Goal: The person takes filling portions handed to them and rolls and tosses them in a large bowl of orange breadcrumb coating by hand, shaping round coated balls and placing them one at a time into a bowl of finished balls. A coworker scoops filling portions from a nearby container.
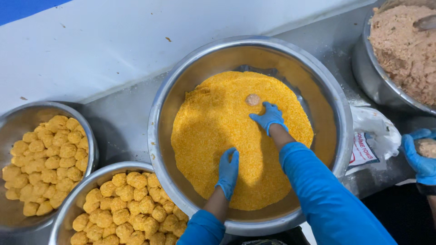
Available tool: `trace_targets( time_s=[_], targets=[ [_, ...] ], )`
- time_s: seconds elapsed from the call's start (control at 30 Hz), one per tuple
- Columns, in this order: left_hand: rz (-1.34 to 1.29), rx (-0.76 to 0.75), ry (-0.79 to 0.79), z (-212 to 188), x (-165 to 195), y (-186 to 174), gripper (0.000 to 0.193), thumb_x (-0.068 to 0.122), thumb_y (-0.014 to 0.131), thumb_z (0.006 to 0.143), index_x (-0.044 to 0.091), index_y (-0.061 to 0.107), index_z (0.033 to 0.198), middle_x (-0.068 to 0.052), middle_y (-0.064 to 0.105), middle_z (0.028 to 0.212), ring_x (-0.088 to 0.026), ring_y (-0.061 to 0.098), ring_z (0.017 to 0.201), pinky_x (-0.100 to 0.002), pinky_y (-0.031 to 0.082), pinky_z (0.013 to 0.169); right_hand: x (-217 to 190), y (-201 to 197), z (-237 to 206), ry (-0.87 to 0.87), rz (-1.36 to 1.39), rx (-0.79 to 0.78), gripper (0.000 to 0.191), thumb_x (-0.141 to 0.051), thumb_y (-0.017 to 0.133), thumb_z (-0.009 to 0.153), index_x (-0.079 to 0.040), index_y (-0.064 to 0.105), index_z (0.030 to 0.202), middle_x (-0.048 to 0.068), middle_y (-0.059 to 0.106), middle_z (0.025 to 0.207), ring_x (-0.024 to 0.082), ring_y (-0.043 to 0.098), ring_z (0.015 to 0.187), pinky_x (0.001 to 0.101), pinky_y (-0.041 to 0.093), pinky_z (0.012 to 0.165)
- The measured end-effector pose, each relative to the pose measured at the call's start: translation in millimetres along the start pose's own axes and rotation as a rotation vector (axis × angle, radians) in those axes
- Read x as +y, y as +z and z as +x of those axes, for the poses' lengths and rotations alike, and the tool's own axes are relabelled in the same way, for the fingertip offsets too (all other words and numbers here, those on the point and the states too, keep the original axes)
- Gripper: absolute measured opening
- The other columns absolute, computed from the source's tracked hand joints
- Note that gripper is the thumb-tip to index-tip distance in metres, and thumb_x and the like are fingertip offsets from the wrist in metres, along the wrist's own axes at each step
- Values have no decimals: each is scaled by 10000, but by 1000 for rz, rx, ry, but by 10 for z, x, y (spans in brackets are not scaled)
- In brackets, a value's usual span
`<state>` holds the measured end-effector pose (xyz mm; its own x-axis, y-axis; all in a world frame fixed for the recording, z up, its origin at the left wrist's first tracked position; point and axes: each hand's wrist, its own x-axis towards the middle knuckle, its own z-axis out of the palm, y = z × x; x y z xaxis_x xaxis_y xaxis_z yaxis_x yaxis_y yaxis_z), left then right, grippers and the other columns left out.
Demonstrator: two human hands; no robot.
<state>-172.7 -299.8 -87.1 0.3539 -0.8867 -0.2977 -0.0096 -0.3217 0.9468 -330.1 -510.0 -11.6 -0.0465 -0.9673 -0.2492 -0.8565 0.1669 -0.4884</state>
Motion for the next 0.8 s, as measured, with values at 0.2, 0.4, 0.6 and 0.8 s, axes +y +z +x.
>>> trace_targets(
  time_s=[0.2, 0.4, 0.6, 0.8],
  targets=[
    [-111, -78, -128, 30, -80, 118, 491, 380, 618, 987, 37, 627, 1337, -88, 686, 1245, -207, 620, 1096, -345, 497, 932, 285, 396, -257, -66, 172, -45, 901, -526, 809, 773, -21, 517, 1460, 248, 569, 1443, 375, 547, 1340, 426, 451, 1103],
    [-270, -141, -356, 23, -25, 96, 532, 431, 607, 967, 89, 601, 1374, -29, 683, 1140, -104, 610, 849, -287, 529, 684, 278, 381, -597, -2, 262, -282, 731, -530, 816, 755, -32, 698, 1277, 215, 730, 1259, 345, 685, 1190, 416, 535, 1024],
    [-251, -118, -373, 44, -130, 70, 548, 446, 622, 961, 106, 610, 1390, -70, 673, 1248, -165, 605, 954, -327, 536, 730, 128, 43, 45, -174, 157, 104, 1019, -372, 959, 647, -69, 461, 1484, 212, 530, 1477, 379, 500, 1361, 436, 422, 1114],
    [-306, -101, -432, 62, -70, 2, 564, 462, 607, 953, 164, 564, 1430, -11, 622, 1387, -146, 607, 1110, -359, 559, 811, 15, 108, 378, -225, 387, -75, 1289, -339, 975, 625, -74, 206, 1624, 233, 424, 1562, 356, 429, 1436, 412, 385, 1158]
  ],
)
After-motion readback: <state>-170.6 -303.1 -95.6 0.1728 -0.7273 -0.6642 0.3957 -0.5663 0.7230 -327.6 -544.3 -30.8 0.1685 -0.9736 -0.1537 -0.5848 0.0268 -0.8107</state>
